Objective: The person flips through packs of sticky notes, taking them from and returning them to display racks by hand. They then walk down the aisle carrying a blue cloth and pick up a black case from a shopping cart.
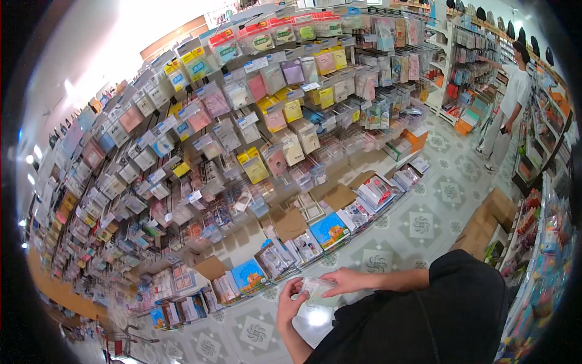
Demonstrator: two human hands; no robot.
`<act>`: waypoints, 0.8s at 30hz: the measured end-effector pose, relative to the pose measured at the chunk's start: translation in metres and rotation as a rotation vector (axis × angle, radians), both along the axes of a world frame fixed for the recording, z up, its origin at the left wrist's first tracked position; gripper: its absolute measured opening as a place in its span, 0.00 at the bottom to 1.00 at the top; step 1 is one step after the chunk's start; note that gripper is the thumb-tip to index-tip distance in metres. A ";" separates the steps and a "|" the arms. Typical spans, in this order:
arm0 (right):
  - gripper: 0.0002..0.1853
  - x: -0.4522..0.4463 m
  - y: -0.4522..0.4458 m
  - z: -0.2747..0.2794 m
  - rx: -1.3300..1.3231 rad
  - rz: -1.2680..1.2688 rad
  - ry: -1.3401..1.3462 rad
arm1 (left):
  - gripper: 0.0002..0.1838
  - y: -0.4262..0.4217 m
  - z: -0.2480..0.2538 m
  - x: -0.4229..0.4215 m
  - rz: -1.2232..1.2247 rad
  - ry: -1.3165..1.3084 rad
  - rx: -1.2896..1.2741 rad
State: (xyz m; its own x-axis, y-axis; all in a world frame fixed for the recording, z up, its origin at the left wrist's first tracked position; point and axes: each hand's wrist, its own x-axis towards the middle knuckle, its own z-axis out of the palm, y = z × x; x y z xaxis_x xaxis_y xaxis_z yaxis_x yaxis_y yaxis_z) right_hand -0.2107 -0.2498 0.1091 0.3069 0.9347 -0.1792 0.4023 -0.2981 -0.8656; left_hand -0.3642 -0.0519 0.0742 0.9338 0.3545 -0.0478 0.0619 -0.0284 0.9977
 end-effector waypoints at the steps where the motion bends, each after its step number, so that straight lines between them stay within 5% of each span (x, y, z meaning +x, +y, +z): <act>1: 0.38 0.005 -0.003 -0.004 0.010 -0.002 0.002 | 0.25 -0.005 0.004 0.006 0.003 0.023 0.008; 10: 0.34 0.052 -0.044 -0.014 0.140 -0.138 0.032 | 0.26 -0.034 0.010 0.072 -0.046 0.088 0.112; 24: 0.32 0.119 -0.151 -0.018 0.183 -0.479 0.033 | 0.24 -0.102 0.022 0.227 -0.445 0.153 0.157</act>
State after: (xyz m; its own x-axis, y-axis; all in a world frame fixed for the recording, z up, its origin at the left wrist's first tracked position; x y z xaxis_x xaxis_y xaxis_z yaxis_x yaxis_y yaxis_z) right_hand -0.0917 -0.4007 0.0915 0.7055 0.7074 -0.0426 0.2290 -0.2844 -0.9309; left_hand -0.1377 -0.1536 0.0966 0.9827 -0.0627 -0.1745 0.1554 -0.2344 0.9596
